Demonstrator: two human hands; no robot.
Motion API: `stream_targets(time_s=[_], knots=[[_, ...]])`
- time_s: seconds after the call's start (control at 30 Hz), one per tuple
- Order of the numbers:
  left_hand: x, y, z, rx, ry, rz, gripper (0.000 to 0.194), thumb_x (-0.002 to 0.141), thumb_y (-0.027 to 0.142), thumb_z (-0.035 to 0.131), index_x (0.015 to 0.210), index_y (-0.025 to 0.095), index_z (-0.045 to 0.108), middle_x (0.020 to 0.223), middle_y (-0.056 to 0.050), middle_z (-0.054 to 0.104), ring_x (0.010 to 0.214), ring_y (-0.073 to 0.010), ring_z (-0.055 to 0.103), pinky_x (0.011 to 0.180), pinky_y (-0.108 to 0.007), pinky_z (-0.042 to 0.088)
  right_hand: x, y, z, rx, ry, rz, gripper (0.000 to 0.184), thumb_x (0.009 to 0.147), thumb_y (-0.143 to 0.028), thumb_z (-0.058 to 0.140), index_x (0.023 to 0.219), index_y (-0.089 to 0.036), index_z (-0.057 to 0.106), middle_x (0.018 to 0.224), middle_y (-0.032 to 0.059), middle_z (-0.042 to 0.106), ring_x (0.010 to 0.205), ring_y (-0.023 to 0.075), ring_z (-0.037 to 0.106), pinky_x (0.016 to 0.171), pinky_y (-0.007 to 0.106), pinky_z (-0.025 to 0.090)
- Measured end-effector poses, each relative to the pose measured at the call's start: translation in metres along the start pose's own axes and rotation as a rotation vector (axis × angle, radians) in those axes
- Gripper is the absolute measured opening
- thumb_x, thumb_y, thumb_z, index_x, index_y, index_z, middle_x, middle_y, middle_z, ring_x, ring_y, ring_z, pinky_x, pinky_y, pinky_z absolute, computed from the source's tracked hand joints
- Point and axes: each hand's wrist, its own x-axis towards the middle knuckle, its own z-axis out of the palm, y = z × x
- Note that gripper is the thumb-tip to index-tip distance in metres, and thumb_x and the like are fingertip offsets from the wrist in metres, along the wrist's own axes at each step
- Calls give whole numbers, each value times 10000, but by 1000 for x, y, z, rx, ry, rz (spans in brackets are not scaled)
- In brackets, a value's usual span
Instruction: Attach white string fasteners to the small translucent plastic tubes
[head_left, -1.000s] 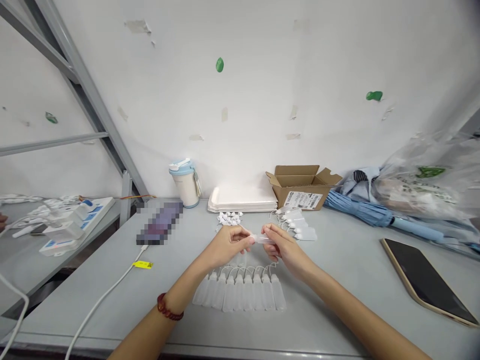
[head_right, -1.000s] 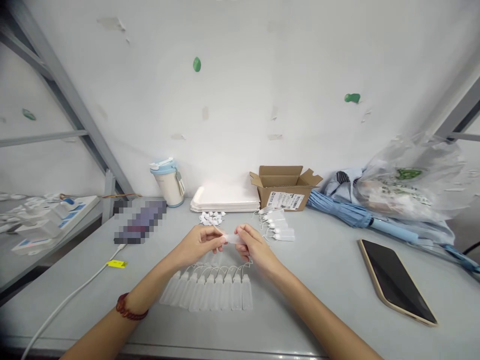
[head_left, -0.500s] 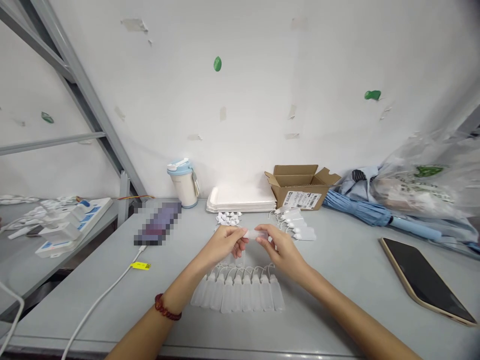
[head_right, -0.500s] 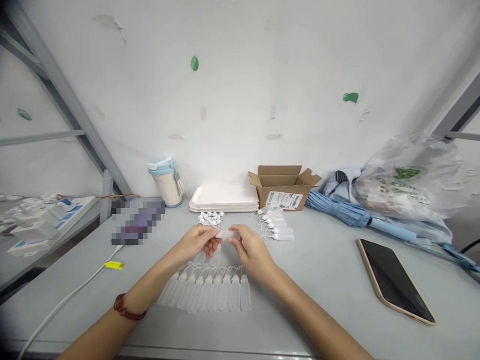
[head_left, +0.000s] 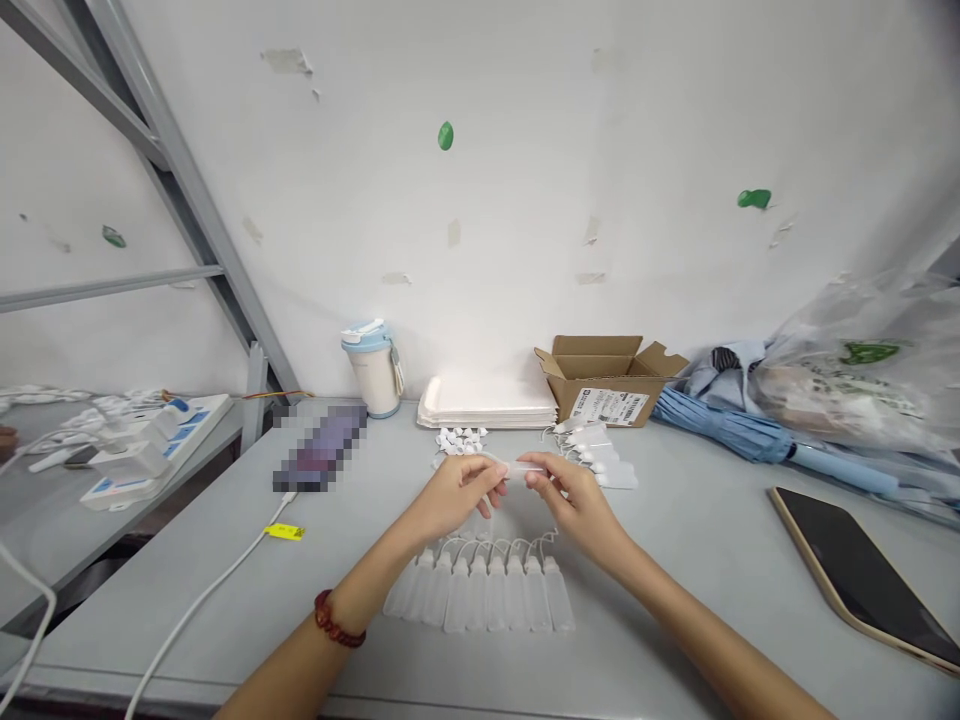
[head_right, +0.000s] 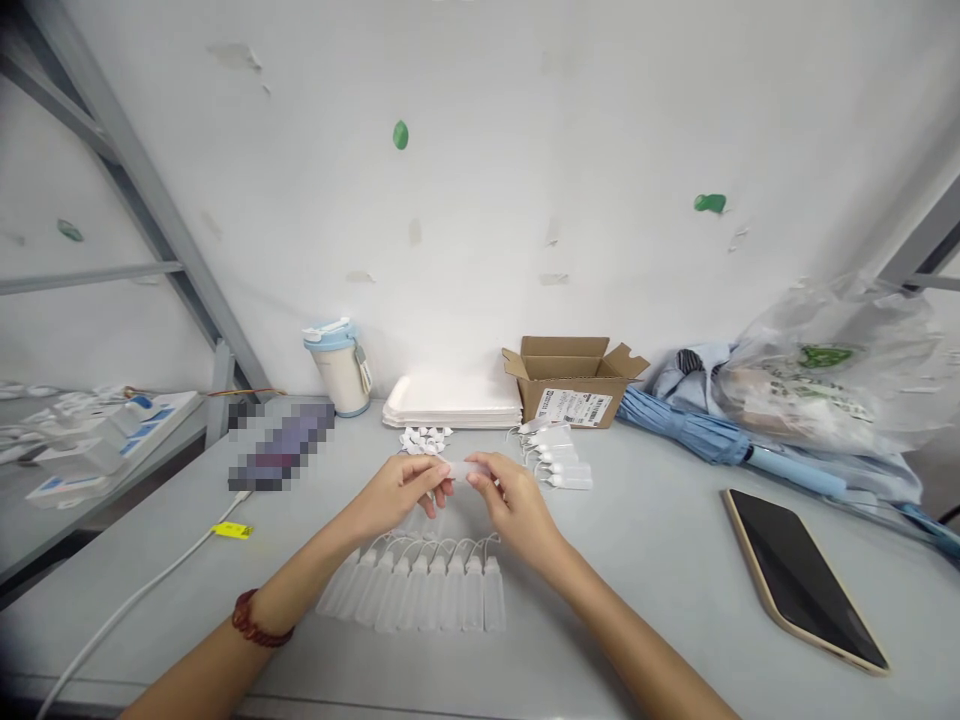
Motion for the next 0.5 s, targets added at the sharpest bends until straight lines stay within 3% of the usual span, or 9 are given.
stream_targets(time_s=[0.13,0.27,0.4,0.5], knots=[[-3,1,2,68,12,29,335,831,391,498,633,132,575,539,2,551,495,-109,529,532,-226,438,0,3,-1,-35,4,-59,218,867,-326,459,967,-223,624,837,56,656,663,185,542,588,291,393],[-5,2,5,123,71,69,283,793,368,551,620,145,581,550,5,563,545,-126,558,568,-227,446,1,5,-4,0,-47,-22,220,857,-334,465,929,-216,637,801,49,656,649,183,538,593,294,391],[-1,1,6,34,68,27,305,773,419,570,681,133,622,582,-10,587,542,-125,558,554,-232,462,2,2,-6,52,-55,36,246,858,-343,447,910,-210,648,684,25,623,613,178,536,566,282,384],[2,0,5,-53,53,-52,418,779,499,532,626,116,597,567,-19,580,484,-109,543,492,-224,452,1,1,-3,43,-24,4,233,853,-339,461,925,-220,648,745,34,645,646,186,554,593,289,394]])
